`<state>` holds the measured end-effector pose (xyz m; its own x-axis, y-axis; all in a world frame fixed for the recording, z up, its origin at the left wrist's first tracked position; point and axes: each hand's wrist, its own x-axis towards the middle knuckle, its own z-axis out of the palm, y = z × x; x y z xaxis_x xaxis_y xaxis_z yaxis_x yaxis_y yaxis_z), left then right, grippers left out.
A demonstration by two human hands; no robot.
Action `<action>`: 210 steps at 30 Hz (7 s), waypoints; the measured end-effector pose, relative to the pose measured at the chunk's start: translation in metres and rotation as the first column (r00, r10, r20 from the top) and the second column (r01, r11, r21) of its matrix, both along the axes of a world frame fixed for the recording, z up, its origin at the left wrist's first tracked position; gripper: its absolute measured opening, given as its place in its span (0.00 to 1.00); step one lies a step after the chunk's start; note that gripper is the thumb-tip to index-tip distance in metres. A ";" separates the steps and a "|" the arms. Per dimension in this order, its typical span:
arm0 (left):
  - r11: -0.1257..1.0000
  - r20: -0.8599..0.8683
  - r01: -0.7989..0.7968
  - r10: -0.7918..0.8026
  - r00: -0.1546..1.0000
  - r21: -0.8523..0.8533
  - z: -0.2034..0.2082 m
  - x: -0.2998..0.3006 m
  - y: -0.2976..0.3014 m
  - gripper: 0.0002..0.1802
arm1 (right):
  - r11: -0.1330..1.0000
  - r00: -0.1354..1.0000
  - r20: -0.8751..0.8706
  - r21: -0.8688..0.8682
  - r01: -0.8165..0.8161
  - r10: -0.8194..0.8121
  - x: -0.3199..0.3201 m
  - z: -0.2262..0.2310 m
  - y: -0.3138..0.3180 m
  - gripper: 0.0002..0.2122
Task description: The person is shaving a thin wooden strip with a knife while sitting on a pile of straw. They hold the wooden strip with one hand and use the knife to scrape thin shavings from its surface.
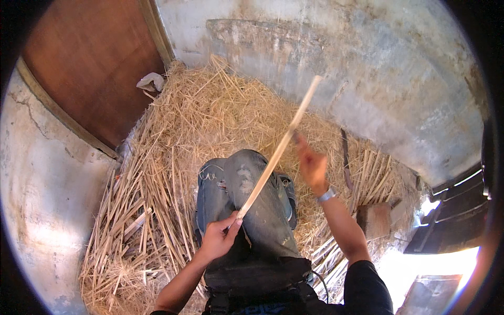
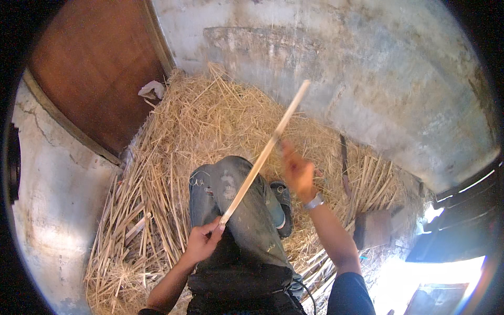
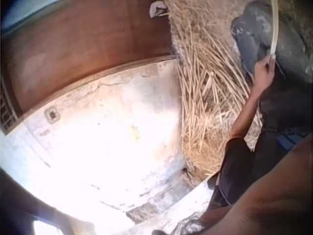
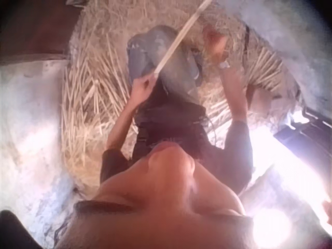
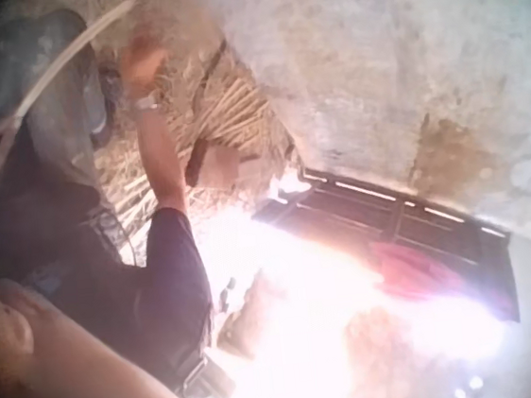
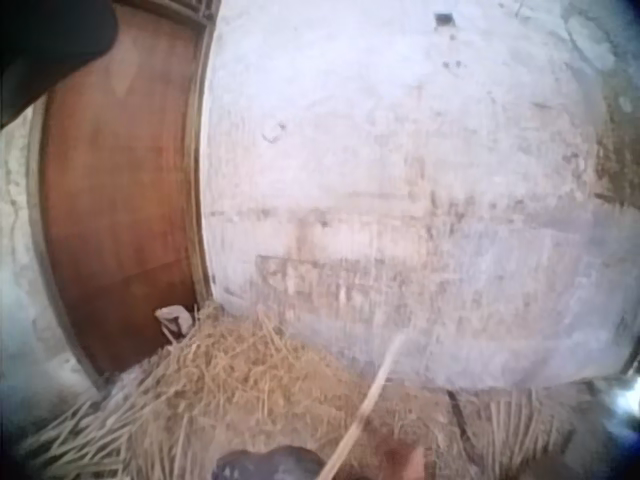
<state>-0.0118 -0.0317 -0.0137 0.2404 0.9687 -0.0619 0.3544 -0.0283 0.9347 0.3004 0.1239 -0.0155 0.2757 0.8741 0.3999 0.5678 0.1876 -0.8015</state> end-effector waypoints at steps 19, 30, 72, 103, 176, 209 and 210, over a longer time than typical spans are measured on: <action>0.917 0.464 0.178 0.008 0.886 -0.356 0.033 0.012 0.024 0.20 | 0.884 0.858 -0.221 0.177 -0.432 0.464 0.010 0.007 -0.042 0.10; 0.531 0.623 0.412 0.313 0.717 -0.741 0.029 -0.011 0.013 0.26 | 0.969 0.969 0.087 0.074 -0.236 0.229 0.004 0.039 -0.030 0.16; 0.774 0.595 0.261 0.179 0.784 -0.577 0.006 0.014 0.003 0.22 | 0.899 0.918 -0.165 -0.201 -0.389 0.360 -0.031 0.046 -0.094 0.14; 0.989 0.317 0.017 0.030 0.948 -0.144 0.010 0.044 0.009 0.22 | 0.848 0.878 -0.120 -0.229 -0.478 0.463 -0.076 0.038 -0.123 0.12; 0.987 -0.002 -0.146 0.147 0.989 0.064 0.021 0.036 0.012 0.13 | 0.808 0.748 0.327 -0.095 -0.581 0.577 -0.049 0.018 -0.076 0.16; 0.994 -0.051 -0.106 0.106 0.993 0.006 0.008 0.034 0.020 0.12 | 0.867 0.863 0.087 0.001 -0.499 0.497 -0.063 0.001 -0.034 0.20; 0.995 -0.049 -0.104 0.104 0.993 0.009 0.010 0.036 0.024 0.12 | 0.850 0.845 0.117 0.016 -0.527 0.522 -0.061 0.002 -0.035 0.18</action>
<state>0.0246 -0.0073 -0.0038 0.1350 0.9887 -0.0644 0.4012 0.0049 0.9160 0.2391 0.0886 -0.0139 -0.2640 0.8565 0.4435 0.4543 0.5160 -0.7262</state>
